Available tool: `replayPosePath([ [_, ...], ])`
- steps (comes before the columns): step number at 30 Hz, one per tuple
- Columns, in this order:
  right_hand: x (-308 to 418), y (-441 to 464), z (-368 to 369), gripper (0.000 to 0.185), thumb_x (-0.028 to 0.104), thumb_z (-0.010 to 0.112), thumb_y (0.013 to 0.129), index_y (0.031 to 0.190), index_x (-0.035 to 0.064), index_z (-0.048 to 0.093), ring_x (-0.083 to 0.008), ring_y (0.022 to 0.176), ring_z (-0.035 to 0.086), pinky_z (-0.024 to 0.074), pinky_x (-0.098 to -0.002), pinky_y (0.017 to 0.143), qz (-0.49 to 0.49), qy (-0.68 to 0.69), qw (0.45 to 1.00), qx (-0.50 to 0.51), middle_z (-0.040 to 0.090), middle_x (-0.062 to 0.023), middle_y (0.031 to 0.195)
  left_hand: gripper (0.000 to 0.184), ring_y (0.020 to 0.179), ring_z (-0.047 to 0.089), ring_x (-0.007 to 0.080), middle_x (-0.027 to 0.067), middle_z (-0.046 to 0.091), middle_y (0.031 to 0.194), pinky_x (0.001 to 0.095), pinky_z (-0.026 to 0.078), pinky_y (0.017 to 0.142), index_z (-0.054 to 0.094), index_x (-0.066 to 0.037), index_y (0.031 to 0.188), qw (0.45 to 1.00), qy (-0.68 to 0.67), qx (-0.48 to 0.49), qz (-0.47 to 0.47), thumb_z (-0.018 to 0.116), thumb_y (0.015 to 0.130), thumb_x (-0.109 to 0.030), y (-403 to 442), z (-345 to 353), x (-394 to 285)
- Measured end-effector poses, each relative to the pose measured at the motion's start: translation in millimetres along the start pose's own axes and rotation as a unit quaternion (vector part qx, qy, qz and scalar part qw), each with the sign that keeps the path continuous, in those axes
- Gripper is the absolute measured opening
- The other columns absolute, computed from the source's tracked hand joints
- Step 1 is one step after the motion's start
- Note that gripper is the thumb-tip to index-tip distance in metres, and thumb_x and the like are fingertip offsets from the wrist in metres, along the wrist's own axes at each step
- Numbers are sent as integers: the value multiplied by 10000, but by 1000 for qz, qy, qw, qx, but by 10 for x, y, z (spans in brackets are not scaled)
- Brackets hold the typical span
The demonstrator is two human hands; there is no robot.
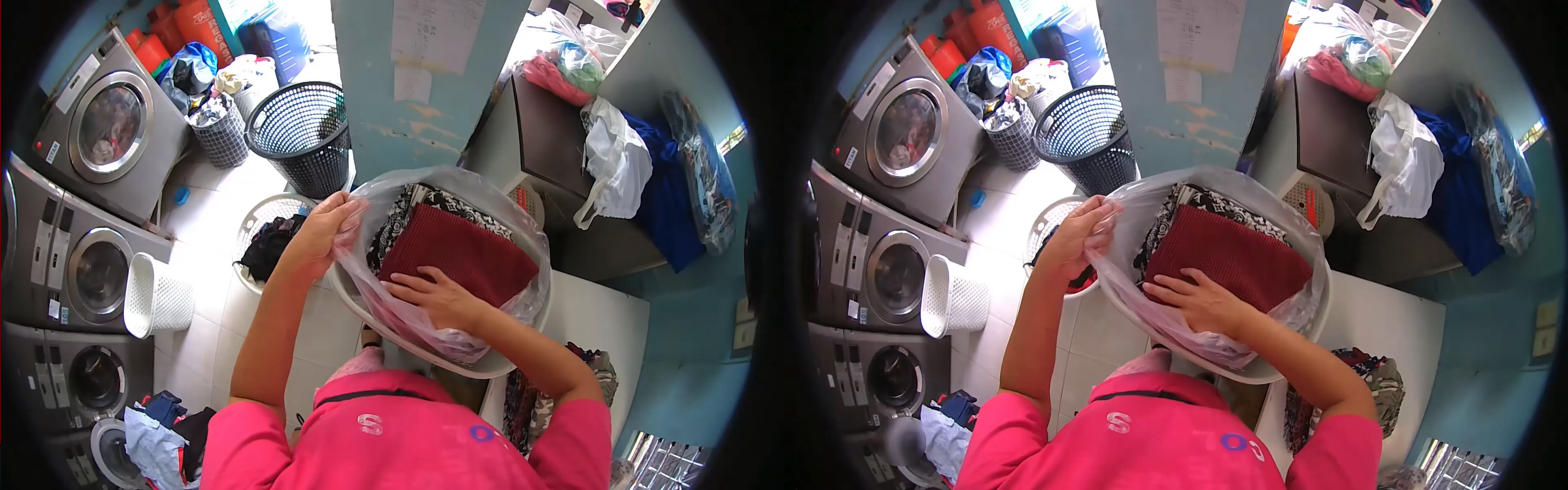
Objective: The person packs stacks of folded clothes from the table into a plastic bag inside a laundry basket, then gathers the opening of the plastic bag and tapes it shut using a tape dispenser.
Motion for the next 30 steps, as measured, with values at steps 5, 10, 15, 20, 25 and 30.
replayPosePath([
  [5,-396,636,-457,324,204,555,713,1025,120,577,-217,1053,479,328,-395,903,74,20,992,-103,551,-78,1079,99,404,289,9,-69,362,589,159,233,390,515,-87,942,1000,-3,4,-19,495,887,-166,31,64,-57],
  [10,-855,978,109,400,470,491,766,968,161,643,-260,1013,503,314,-412,948,184,-56,962,194,586,-75,1030,97,407,280,13,-58,359,591,165,221,375,492,-78,936,999,-6,-31,18,474,893,-163,28,28,-80],
  [15,-887,574,453,536,564,458,768,1107,174,600,-320,1051,489,324,-441,951,226,105,936,249,527,-110,1150,84,404,280,24,-37,366,592,175,212,363,463,-58,923,998,-6,-46,39,434,904,-135,-135,-160,-194],
  [20,-886,530,436,498,492,504,766,1121,152,587,-325,1093,473,351,-431,936,213,165,920,285,485,-143,1203,97,421,275,21,-35,359,590,169,207,372,463,-49,950,997,38,-57,25,417,913,-126,-183,-170,-268],
  [25,-844,537,441,456,450,524,749,1106,176,597,-301,1093,478,335,-427,940,236,142,902,331,530,-109,1165,121,450,262,14,-50,338,592,160,205,396,479,-55,997,998,54,-34,28,399,927,-113,-208,-124,-314],
  [30,-731,992,294,424,436,523,746,1078,188,616,-300,1091,479,332,-426,949,347,220,832,374,546,-112,1145,128,475,250,12,-60,314,582,161,200,410,482,-52,999,997,70,33,32,388,939,-114,-182,14,-262],
])
Point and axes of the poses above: each hand's wrist, its own y-axis towards the middle knuckle, its own z-axis out of the palm, x = y × z, the point moved 4 cm from there along y, towards the middle knuckle
